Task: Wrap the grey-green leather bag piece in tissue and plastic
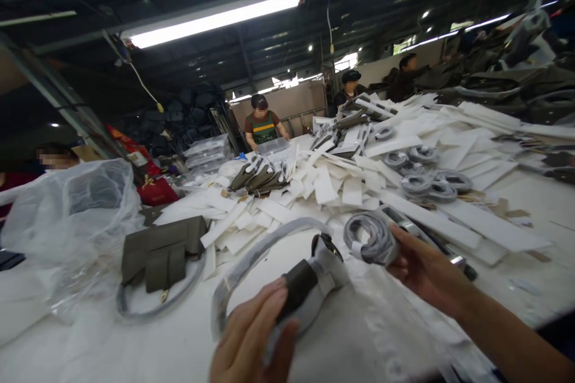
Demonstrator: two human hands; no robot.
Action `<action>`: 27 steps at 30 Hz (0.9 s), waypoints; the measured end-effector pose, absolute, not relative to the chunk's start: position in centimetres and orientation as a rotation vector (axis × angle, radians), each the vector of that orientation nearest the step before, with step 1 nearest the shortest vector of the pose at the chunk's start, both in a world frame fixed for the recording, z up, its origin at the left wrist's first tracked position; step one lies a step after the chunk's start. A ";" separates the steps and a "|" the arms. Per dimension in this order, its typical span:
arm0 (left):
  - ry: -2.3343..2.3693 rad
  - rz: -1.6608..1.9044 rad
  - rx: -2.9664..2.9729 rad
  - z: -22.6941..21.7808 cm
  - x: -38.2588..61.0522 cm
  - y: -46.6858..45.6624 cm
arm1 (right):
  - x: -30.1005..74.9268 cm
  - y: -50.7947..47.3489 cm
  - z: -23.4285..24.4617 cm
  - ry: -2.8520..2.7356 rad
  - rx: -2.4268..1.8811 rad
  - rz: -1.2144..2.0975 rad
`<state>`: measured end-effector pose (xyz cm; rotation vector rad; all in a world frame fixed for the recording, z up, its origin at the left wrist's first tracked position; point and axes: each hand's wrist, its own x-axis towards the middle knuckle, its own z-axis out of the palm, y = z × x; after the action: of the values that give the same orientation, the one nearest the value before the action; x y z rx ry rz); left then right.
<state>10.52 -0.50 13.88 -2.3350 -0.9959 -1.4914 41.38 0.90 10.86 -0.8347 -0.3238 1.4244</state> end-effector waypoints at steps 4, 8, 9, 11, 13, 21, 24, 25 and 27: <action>-0.817 -1.270 -2.686 13.1 14.5 -0.4 | 36.1 -1.6 10.4 -0.206 -0.743 1.759; -1.033 -1.439 -2.755 11.8 14.5 -0.4 | 33.3 -2.9 9.4 -0.570 -0.654 1.725; -1.105 -1.477 -2.762 11.5 14.2 -0.6 | 32.8 -3.0 9.0 -0.737 -0.687 1.645; -1.247 -1.542 -2.767 11.2 13.6 -1.1 | 31.9 -3.2 8.5 -1.069 -0.825 1.426; -1.373 -1.581 -2.747 11.1 13.1 -1.6 | 31.2 -3.3 8.2 -1.308 -0.966 1.227; -1.185 -1.377 -2.652 15.4 8.9 -1.5 | 28.6 -3.0 8.8 -1.199 -1.013 1.262; -1.277 -1.344 -2.336 18.1 6.4 0.4 | 26.6 -1.9 8.9 -0.973 -0.829 1.496; -1.360 -1.297 -2.341 18.8 5.8 1.3 | 25.8 -1.5 9.1 -0.921 -0.759 1.562; -1.570 -1.159 -2.525 19.5 4.9 3.1 | 24.4 -0.5 9.7 -0.840 -0.653 1.652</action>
<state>4.86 3.12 19.53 -2.5251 -1.5703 -1.1587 24.38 -0.52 9.66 -0.6530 -0.8401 1.6520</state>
